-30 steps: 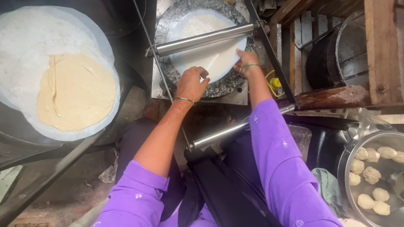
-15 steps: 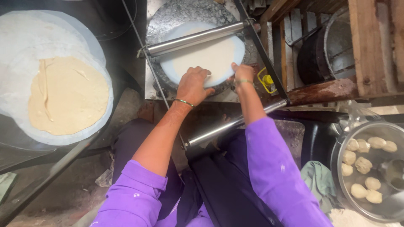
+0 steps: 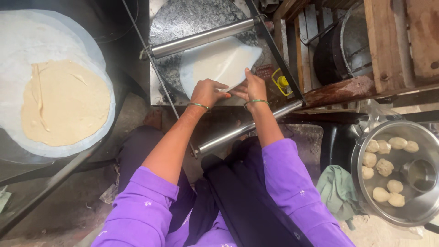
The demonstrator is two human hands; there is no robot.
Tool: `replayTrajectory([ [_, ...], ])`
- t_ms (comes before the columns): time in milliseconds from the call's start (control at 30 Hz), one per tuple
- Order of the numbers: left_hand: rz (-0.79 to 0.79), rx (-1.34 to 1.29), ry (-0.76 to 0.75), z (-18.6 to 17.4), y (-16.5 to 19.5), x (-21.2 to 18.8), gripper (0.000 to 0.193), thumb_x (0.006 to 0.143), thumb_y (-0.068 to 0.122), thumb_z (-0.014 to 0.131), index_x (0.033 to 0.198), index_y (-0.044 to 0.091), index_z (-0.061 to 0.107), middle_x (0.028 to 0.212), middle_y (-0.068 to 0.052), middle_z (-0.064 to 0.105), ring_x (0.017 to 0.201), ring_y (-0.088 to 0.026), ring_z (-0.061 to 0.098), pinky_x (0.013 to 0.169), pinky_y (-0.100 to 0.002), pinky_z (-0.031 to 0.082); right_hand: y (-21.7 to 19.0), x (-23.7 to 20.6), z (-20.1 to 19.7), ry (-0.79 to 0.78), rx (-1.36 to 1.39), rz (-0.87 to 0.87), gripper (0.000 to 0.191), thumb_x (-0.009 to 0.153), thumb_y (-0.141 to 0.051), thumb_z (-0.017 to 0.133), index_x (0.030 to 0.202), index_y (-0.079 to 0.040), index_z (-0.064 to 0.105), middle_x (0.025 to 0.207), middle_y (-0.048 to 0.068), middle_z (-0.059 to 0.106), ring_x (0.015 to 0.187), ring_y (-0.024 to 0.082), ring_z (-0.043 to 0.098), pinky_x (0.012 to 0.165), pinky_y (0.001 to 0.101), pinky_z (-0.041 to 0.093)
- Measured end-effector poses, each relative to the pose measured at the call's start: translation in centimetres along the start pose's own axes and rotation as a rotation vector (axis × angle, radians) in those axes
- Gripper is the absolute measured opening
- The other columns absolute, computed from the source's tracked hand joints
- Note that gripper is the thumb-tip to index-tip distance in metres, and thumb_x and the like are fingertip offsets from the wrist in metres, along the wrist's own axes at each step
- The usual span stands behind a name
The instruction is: The person sits on a low chair and portions dough from a large covered bowl into small balls, rolling each between the hands and arranging the balls on a metal tray with a small bowl of oil. They then place dough balls between plastic sheets on a stone base and operate a hand-rolled pressing machine to flatten them into thin round discs, stacking the flattened discs on a plate.
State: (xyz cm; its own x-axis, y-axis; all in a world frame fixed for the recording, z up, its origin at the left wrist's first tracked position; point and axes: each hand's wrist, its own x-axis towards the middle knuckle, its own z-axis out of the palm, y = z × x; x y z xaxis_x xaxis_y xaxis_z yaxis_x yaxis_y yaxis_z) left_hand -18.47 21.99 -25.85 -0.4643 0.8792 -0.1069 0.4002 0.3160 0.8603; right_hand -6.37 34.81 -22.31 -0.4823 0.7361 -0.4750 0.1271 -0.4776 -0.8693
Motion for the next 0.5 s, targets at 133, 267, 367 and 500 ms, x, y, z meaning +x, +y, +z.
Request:
replayTrajectory([
  [133,-0.047,-0.131,0.023,-0.6,-0.2,0.3,0.041,0.072,0.039,0.089,0.106,0.016,0.082,0.091,-0.015,0.079,0.083,-0.024,0.077,0.081,-0.035,0.057,-0.4,0.0,0.5,-0.016,0.123,0.133,0.073,0.093,-0.048,0.057,0.14,0.005,0.04,0.139,0.035,0.05,0.118,0.049,0.062,0.085,0.0557,0.064],
  [267,-0.139,-0.278,0.03,-0.4,-0.7,0.6,0.034,0.077,0.039,0.085,0.1,0.013,0.084,0.087,-0.013,0.08,0.079,-0.02,0.076,0.077,-0.034,0.057,-0.1,0.1,0.1,-0.073,0.183,0.141,0.073,0.093,-0.044,0.059,0.142,0.007,0.039,0.142,0.036,0.045,0.122,0.05,0.058,0.092,0.0552,0.062],
  [367,-0.286,-0.303,0.002,-0.1,-0.9,1.0,0.036,0.085,0.043,0.081,0.1,0.01,0.082,0.084,-0.014,0.079,0.075,-0.02,0.074,0.076,-0.034,0.056,0.4,0.3,-0.4,-0.168,0.149,0.084,0.064,0.091,-0.025,0.065,0.139,0.011,0.044,0.133,0.032,0.055,0.116,0.047,0.065,0.094,0.0539,0.062],
  [500,-0.273,-0.302,0.042,-0.1,-1.0,1.1,0.037,0.087,0.044,0.076,0.101,0.01,0.083,0.084,-0.015,0.078,0.075,-0.022,0.073,0.075,-0.036,0.056,0.8,0.2,-0.2,-0.227,0.051,0.009,0.05,0.092,-0.01,0.069,0.132,0.014,0.051,0.121,0.024,0.064,0.108,0.04,0.069,0.094,0.0488,0.062],
])
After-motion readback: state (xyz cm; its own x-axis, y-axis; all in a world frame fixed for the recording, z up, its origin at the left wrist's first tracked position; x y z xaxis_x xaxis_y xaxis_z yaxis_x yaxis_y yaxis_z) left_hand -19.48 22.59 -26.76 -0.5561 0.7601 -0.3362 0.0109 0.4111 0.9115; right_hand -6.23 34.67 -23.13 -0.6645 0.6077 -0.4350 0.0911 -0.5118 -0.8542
